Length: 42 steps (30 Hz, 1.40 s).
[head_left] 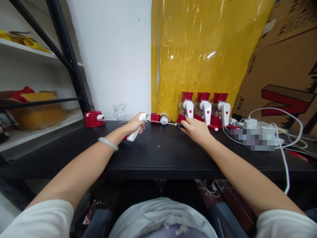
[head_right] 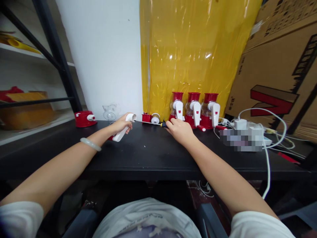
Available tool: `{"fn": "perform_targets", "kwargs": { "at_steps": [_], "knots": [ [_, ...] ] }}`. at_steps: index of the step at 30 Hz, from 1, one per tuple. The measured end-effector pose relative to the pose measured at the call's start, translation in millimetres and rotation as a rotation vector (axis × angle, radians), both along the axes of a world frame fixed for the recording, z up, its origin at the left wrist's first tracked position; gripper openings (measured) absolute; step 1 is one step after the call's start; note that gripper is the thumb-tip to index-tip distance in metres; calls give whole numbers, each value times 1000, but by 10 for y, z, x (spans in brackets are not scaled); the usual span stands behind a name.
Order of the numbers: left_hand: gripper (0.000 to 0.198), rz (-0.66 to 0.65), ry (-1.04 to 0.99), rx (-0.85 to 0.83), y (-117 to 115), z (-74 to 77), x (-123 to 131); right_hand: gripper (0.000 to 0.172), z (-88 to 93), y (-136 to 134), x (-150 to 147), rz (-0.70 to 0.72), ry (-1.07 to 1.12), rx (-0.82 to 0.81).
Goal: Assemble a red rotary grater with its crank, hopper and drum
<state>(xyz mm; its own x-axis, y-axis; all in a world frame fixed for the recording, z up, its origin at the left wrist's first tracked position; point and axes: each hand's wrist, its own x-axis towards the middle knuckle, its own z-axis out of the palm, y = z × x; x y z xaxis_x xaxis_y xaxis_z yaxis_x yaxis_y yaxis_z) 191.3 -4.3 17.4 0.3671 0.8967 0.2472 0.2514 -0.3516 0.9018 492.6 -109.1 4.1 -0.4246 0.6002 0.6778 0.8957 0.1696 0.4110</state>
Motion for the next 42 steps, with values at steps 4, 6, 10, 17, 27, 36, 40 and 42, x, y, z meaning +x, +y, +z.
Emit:
{"fn": "perform_targets", "kwargs": {
  "at_steps": [4, 6, 10, 17, 27, 36, 40, 42],
  "knots": [
    [61, 17, 16, 13, -26, 13, 2, 39, -10, 5, -14, 7, 50, -60],
    [61, 29, 25, 15, -25, 16, -3, 39, -22, 15, -17, 15, 88, -94],
    [62, 35, 31, 42, 10, 15, -28, 35, -44, 30, -29, 46, 195, -168],
    [63, 40, 48, 76, 18, 25, -42, 28, -60, 66, -30, 169, 334, -268],
    [62, 55, 63, 86, 48, 6, -60, 30, -76, 121, -25, 242, 546, -436],
    [61, 59, 84, 100, 26, 23, -59, 34, -127, 198, 3, 303, 670, -527],
    [61, 47, 90, 97, 21, 18, -49, 33, -94, 154, -13, 267, 594, -493],
    [61, 45, 75, 84, 17, 23, -40, 30, -67, 103, -37, 214, 488, -404]
  ]
}}
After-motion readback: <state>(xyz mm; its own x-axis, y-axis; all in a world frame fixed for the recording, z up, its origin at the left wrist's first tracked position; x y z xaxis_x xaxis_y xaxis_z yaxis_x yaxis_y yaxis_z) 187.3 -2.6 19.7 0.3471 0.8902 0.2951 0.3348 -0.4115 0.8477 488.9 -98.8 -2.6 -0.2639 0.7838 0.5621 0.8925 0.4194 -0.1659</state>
